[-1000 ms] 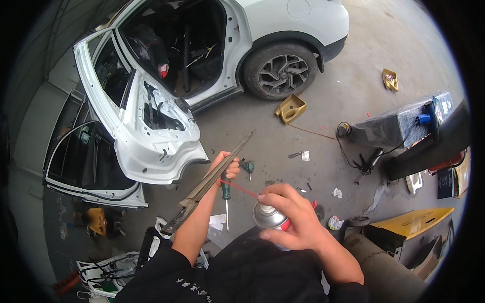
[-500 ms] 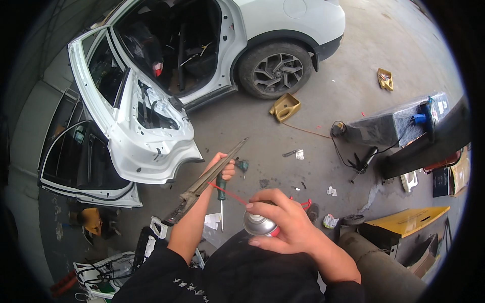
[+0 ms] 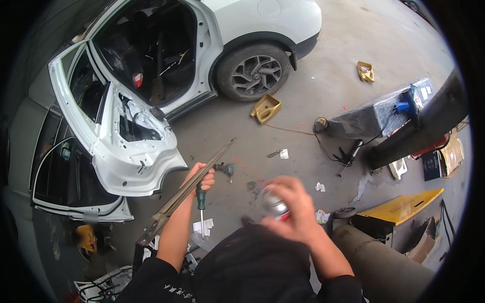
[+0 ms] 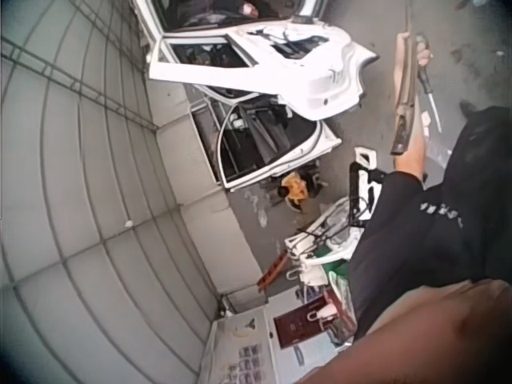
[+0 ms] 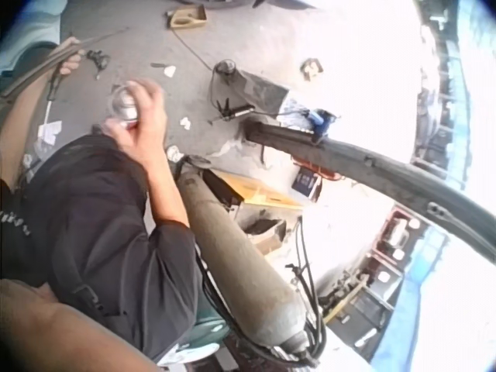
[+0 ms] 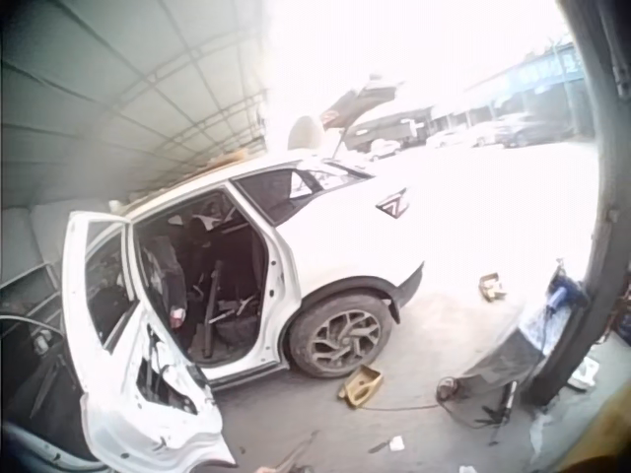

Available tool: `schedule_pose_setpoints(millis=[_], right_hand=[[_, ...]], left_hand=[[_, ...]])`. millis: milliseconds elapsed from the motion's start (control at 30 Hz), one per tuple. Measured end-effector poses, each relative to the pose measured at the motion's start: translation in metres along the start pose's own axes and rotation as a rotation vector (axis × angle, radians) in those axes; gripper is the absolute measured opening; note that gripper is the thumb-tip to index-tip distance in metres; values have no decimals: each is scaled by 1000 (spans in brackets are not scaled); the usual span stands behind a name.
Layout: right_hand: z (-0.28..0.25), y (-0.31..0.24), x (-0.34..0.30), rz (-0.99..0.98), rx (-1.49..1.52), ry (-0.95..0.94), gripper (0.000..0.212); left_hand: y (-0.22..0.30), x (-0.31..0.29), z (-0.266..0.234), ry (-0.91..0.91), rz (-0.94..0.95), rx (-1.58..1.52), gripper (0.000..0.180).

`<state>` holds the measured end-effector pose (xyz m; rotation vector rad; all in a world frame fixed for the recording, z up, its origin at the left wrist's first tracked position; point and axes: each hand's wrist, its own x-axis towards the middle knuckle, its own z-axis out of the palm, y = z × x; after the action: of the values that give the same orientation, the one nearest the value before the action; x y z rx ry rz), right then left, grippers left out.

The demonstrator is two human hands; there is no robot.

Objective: The person applies lubricant to a long black rubber weatherstrip, then installs it along the top edge of a white car door frame. They use a screwdriver to press the seal into place and secure it with screws along the door jamb.

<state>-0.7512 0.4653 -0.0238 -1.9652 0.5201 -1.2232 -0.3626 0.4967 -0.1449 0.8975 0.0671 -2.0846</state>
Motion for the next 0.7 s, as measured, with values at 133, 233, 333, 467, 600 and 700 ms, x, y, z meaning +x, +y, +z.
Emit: schedule_pose_setpoints(millis=[133, 233, 333, 467, 600, 700], right_hand=[[-47, 42, -55, 377, -47, 465, 77], [-105, 71, -103, 477, -278, 832, 76], [-174, 92, -170, 695, -862, 860, 73], [-239, 125, -234, 779, -1408, 1082, 85], [-280, 119, -267, 1030, -1703, 1275, 79], [-327, 126, -318, 1209, -1866, 1262, 74]], left_hand=[[4, -7, 2, 35, 14, 130, 32], [10, 5, 17, 47, -109, 124, 32], [9, 19, -4, -31, -148, 290, 33], [12, 13, -21, 344, -137, 502, 39], [39, 16, -54, 431, -205, 536, 41], [31, 9, -70, 464, -198, 427, 40]])
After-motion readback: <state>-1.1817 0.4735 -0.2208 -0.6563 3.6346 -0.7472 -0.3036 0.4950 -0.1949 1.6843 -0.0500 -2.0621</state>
